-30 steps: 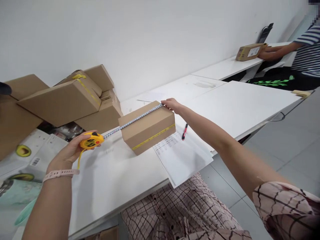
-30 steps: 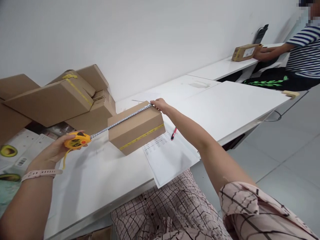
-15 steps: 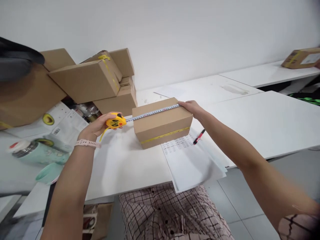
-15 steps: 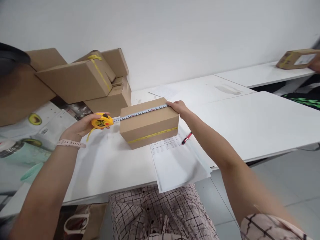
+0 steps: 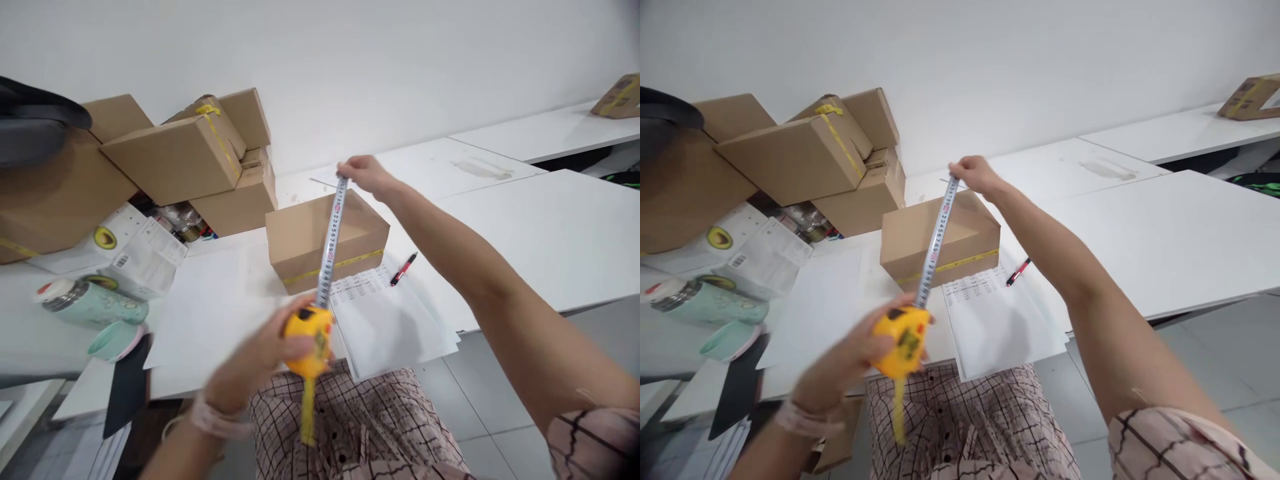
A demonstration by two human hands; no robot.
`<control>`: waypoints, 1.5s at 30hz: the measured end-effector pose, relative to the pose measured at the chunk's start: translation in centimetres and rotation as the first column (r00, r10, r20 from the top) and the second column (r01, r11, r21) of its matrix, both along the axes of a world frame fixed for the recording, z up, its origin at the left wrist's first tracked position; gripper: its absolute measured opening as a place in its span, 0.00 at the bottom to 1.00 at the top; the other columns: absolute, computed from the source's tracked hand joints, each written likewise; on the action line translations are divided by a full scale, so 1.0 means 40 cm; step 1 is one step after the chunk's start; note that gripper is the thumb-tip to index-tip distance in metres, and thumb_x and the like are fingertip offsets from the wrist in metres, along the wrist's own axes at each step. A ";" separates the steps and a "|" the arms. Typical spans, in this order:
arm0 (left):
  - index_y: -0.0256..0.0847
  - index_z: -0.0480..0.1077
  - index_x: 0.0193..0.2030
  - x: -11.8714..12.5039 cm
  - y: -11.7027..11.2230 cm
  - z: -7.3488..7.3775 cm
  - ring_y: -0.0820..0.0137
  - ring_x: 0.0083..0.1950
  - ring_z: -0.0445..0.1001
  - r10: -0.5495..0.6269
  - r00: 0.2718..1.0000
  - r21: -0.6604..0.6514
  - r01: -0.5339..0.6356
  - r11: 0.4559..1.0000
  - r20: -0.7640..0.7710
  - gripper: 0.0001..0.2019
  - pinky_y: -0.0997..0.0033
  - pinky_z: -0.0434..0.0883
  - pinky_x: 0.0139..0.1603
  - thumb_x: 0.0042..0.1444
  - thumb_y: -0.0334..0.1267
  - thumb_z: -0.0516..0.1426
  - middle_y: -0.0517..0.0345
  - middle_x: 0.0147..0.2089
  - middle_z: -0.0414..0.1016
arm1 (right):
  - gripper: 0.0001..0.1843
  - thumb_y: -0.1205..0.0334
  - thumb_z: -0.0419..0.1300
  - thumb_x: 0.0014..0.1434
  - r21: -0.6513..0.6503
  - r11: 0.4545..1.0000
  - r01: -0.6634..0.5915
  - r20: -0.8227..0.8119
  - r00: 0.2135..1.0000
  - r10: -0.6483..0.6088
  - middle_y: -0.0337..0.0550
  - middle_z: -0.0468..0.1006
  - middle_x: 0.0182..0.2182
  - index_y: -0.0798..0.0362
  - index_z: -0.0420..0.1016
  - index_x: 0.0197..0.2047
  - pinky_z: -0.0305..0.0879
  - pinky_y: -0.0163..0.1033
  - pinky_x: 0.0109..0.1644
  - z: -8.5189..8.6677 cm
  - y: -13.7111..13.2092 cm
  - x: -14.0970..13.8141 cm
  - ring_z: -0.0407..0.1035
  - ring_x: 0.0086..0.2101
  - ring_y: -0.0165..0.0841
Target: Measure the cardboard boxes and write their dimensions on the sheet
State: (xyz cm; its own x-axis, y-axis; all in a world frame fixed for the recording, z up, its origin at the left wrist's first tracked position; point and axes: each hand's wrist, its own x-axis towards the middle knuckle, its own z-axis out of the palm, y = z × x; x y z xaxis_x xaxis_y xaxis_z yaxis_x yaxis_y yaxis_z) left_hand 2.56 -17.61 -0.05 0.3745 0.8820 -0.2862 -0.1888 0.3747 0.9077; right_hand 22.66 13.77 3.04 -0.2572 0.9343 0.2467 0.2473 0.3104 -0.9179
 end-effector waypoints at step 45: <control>0.43 0.67 0.58 0.000 -0.046 -0.149 0.59 0.42 0.83 0.741 0.662 0.357 -0.669 0.652 -0.113 0.34 0.59 0.80 0.45 0.45 0.49 0.72 0.54 0.49 0.77 | 0.46 0.24 0.41 0.64 0.049 0.998 0.034 0.260 0.964 -0.046 0.56 0.84 0.40 0.55 0.78 0.57 0.72 0.49 0.50 -0.097 -0.120 0.209 0.78 0.40 0.44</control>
State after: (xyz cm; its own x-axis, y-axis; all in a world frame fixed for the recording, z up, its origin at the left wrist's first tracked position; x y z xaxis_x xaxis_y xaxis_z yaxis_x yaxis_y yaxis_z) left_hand 2.56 -19.44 -6.01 -0.4388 0.8986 0.0069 -0.0688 -0.0413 0.9968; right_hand 31.04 8.98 -0.86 -0.2808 0.9349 0.2169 0.4897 0.3339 -0.8054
